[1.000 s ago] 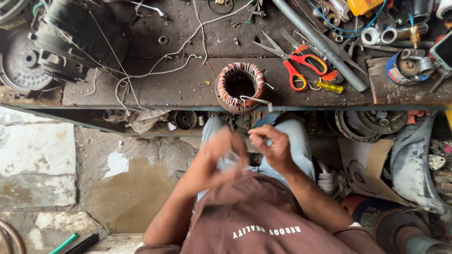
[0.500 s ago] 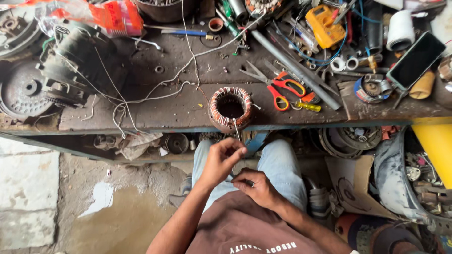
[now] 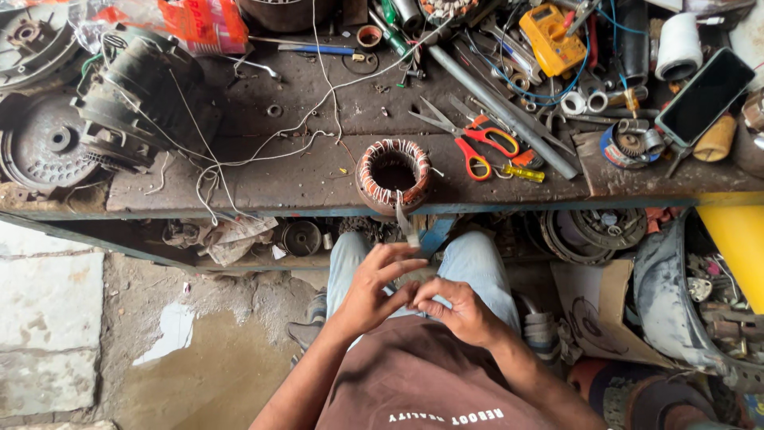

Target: The person winds a thin white wire around a cylindrical copper-wound stator core, repeatedly threading the wire through slots and pulling it taut. The person uses red-handled scissors to cut the wire near the end of the clip.

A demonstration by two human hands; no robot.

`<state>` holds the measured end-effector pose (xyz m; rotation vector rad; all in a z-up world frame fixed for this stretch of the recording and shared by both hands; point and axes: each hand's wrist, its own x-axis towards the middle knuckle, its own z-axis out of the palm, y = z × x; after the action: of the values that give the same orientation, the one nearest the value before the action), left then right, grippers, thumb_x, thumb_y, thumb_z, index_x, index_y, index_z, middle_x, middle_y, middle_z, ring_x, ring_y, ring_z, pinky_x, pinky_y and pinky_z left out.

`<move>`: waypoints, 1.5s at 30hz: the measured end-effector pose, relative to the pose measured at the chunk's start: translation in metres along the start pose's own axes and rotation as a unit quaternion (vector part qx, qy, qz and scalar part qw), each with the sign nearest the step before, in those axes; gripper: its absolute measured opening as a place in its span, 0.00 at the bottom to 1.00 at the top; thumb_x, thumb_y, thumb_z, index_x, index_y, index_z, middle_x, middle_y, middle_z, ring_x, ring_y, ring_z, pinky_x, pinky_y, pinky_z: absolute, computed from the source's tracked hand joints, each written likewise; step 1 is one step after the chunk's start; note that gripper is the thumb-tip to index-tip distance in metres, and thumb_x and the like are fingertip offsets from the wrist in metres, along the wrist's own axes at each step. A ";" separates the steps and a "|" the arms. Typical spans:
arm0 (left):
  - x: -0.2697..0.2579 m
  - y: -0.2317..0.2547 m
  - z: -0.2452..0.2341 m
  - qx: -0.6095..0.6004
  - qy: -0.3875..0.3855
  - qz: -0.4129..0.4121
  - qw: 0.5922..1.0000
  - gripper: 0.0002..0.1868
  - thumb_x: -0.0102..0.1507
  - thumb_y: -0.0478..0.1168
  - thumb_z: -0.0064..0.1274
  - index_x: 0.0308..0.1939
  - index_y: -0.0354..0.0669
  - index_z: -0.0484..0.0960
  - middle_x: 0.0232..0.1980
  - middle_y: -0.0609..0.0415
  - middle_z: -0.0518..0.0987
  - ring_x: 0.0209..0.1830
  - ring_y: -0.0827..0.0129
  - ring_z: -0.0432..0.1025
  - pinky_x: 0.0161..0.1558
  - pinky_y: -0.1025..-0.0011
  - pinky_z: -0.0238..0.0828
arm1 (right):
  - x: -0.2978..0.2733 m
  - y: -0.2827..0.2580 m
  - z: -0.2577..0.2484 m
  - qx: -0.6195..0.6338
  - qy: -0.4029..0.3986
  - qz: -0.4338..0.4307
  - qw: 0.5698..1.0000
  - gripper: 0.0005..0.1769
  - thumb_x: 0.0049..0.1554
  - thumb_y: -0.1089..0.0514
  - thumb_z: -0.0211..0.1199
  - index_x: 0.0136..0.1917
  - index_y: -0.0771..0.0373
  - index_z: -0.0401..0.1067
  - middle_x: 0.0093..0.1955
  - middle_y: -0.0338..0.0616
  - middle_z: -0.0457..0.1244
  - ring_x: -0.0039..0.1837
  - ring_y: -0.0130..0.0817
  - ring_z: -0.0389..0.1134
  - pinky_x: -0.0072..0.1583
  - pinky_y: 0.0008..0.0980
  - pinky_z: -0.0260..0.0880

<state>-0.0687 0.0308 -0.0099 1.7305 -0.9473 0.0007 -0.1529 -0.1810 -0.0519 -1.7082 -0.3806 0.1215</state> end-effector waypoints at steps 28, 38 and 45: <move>-0.011 -0.025 0.007 0.333 0.119 0.122 0.927 0.08 0.61 0.37 0.68 0.38 0.45 0.82 0.42 0.59 0.79 0.60 0.62 0.75 0.67 0.53 0.62 | 0.071 0.030 -0.001 0.300 0.221 0.155 0.915 0.06 0.65 0.60 0.60 0.52 0.65 0.72 0.39 0.39 0.66 0.38 0.23 0.64 0.41 0.24 0.64; 0.010 -0.019 -0.008 0.308 0.156 0.097 0.933 0.09 0.57 0.37 0.68 0.39 0.46 0.83 0.35 0.57 0.75 0.51 0.63 0.75 0.64 0.53 0.62 | 0.092 0.023 0.002 0.282 0.224 0.132 0.924 0.05 0.63 0.62 0.62 0.52 0.66 0.72 0.38 0.42 0.67 0.37 0.23 0.65 0.40 0.23 0.66; 0.019 -0.017 -0.017 0.251 0.127 0.119 0.952 0.10 0.59 0.36 0.68 0.42 0.44 0.83 0.31 0.59 0.71 0.32 0.66 0.68 0.43 0.66 0.65 | 0.102 0.014 0.004 0.246 0.262 0.102 0.928 0.08 0.61 0.65 0.64 0.49 0.63 0.64 0.37 0.43 0.66 0.34 0.23 0.64 0.35 0.23 0.64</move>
<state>-0.0379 0.0349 -0.0083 1.9991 -1.0098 0.6588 -0.0560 -0.1463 -0.0524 -1.2128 0.2193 -0.0870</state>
